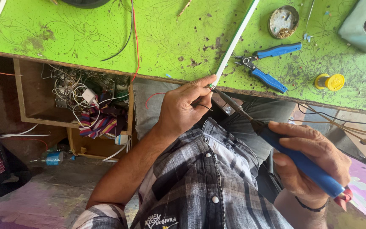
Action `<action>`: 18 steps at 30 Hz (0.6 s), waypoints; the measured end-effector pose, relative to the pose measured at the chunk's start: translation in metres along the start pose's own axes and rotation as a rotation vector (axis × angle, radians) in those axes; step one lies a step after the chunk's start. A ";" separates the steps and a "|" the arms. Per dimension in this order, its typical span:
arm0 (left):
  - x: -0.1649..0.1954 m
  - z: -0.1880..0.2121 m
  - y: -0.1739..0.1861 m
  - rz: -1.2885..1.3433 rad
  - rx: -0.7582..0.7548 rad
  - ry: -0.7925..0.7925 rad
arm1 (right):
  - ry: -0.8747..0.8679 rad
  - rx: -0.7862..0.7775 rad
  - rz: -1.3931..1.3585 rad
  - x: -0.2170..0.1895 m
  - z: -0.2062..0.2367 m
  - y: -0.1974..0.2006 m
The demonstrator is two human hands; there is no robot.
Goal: The person strips insulation from wires, twists them, and solders them to a white LED strip using a soldering iron and solder. They also use wire cutters to trim excess wire and handle a power supply unit on the table.
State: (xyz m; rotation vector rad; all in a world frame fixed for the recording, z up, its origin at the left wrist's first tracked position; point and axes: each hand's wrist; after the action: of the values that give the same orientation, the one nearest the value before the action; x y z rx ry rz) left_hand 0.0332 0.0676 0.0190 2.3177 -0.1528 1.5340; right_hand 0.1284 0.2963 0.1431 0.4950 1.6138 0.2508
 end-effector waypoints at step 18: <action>0.006 -0.001 0.000 -0.024 0.001 0.017 | 0.033 -0.027 -0.001 0.003 -0.009 -0.005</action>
State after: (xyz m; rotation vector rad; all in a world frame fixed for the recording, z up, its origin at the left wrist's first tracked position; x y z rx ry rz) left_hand 0.0349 0.0682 0.0251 2.2985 -0.1191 1.5426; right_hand 0.1187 0.2946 0.1390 0.4722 1.6404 0.2808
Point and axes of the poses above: each hand's wrist, its own z-axis away from the middle knuckle, its own y-axis out of the back of the hand, x = y × z, and after that the axes turned 10 degrees about -y, right-handed
